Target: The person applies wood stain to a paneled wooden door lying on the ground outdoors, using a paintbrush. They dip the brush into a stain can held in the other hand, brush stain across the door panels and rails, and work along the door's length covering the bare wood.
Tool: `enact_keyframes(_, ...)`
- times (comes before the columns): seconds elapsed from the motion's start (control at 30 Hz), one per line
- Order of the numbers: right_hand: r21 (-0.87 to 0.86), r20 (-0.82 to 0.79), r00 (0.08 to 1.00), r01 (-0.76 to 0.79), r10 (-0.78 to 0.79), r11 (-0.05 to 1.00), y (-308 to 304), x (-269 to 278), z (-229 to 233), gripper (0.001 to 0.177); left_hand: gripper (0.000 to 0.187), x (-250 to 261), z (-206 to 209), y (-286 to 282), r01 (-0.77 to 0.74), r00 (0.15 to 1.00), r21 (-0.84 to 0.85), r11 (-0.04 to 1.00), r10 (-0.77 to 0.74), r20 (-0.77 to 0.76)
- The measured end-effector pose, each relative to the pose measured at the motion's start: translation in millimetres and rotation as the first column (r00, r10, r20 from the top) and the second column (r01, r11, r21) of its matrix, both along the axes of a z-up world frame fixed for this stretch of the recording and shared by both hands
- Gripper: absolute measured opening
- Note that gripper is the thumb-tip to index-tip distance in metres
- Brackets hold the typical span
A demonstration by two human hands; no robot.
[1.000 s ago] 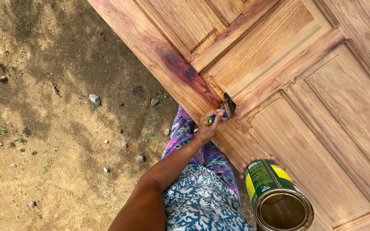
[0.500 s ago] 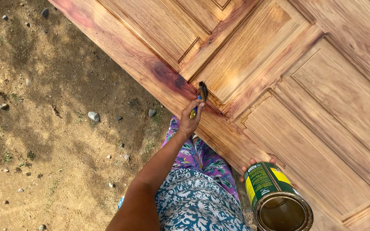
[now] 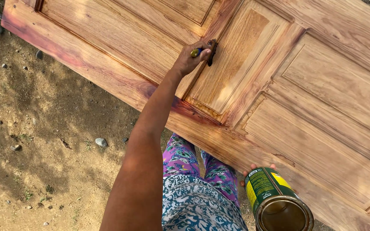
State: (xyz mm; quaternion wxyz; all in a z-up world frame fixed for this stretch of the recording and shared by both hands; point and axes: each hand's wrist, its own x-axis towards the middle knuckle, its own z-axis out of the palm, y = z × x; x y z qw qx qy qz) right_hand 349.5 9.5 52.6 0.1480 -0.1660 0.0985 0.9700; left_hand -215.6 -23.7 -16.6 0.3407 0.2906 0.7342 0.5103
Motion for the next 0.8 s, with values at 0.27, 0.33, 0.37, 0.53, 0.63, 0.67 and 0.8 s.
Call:
enact_keyframes(0.27, -0.149, 0.073, 0.987, -0.132, 0.144, 0.980, -11.6, -39.9, -0.6, 0.042, 0.022, 57.6, 35.1, -113.6, 0.205, 0.977, -0.328, 0.922, -0.174, 0.121)
enact_keyframes(0.33, -0.219, 0.039, 0.964, -0.250, 0.265, 0.943, -16.8, -54.7, 1.7, 0.059, 0.023, 67.5, 31.4, -136.8, 0.310, 0.947, -0.313, 0.898, -0.322, 0.014)
enact_keyframes(0.37, -0.176, 0.007, 0.994, -0.110, 0.112, 0.978, -22.2, -71.8, 19.1, 0.046, 0.025, 66.4, 28.6, -136.2, 0.348, 0.924, -0.295, 0.890, -0.378, -0.051)
enact_keyframes(0.53, 0.054, 0.507, 0.847, 0.151, -0.158, 0.987, -44.1, -79.2, 11.5, 0.031, 0.033, 23.1, 5.0, -15.8, 0.514, 0.739, -0.518, 0.684, -0.659, -0.137)
enact_keyframes(0.63, -0.335, -0.168, 0.984, -0.114, 0.060, 0.935, -35.1, -94.8, 22.1, 0.065, 0.034, -8.8, -27.8, 92.1, 0.578, 0.711, -0.542, 0.610, -0.702, -0.032)
enact_keyframes(0.67, -0.334, -0.164, 0.985, -0.099, 0.045, 0.937, -37.3, -92.9, 27.4, 0.065, 0.031, -20.5, -40.1, 125.4, 0.571, 0.687, -0.391, 0.722, -0.681, -0.254)
enact_keyframes(0.8, -0.317, -0.151, 0.989, -0.045, -0.003, 0.947, -56.5, -70.7, 44.3, 0.065, 0.025, -71.4, -38.0, 236.4, 0.421, 0.690, -0.350, 0.837, -0.546, -0.475)
